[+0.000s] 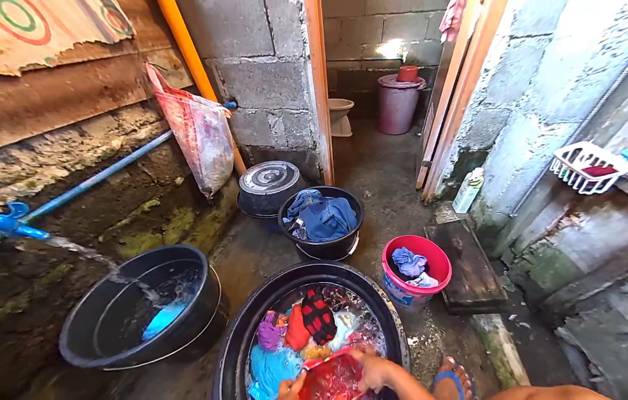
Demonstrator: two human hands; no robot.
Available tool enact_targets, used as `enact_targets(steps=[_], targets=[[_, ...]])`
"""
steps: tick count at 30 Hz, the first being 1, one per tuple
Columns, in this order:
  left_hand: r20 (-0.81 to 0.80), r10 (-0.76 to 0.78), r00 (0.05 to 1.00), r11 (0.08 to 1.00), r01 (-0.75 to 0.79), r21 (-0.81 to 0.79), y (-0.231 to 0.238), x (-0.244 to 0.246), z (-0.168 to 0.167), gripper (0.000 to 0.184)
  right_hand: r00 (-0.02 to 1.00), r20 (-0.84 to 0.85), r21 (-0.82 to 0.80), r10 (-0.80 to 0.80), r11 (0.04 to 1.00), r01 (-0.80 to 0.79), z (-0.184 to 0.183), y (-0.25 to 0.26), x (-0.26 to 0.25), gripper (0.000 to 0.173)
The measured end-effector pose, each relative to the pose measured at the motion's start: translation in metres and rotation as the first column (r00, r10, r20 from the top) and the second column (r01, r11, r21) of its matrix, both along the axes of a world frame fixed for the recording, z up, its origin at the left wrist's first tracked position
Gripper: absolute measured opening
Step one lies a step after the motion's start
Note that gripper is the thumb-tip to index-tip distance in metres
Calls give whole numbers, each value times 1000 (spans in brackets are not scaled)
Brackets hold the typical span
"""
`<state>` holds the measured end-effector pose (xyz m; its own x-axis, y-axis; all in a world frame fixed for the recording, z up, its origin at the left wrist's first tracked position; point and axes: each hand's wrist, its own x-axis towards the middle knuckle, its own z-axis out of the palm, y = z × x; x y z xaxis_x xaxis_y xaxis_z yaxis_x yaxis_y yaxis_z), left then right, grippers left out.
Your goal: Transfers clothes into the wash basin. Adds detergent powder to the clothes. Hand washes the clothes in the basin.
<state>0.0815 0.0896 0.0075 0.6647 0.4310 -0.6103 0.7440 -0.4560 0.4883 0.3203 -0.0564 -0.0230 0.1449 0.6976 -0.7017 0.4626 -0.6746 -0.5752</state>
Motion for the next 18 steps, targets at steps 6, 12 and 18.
enact_targets(steps=[6, 12, 18], targets=[[357, 39, 933, 999, -44, 6, -2, 9, 171, 82, 997, 71, 400, 11, 916, -38, 185, 3, 3, 54], [637, 199, 745, 952, -302, 55, -56, 53, 210, 97, 958, -282, 624, 46, 767, 147, 250, 9, -32, 44], [140, 300, 943, 923, -325, 208, -38, 66, 37, 29, 952, -288, 509, -104, 826, 244, 152, 12, -30, 74]])
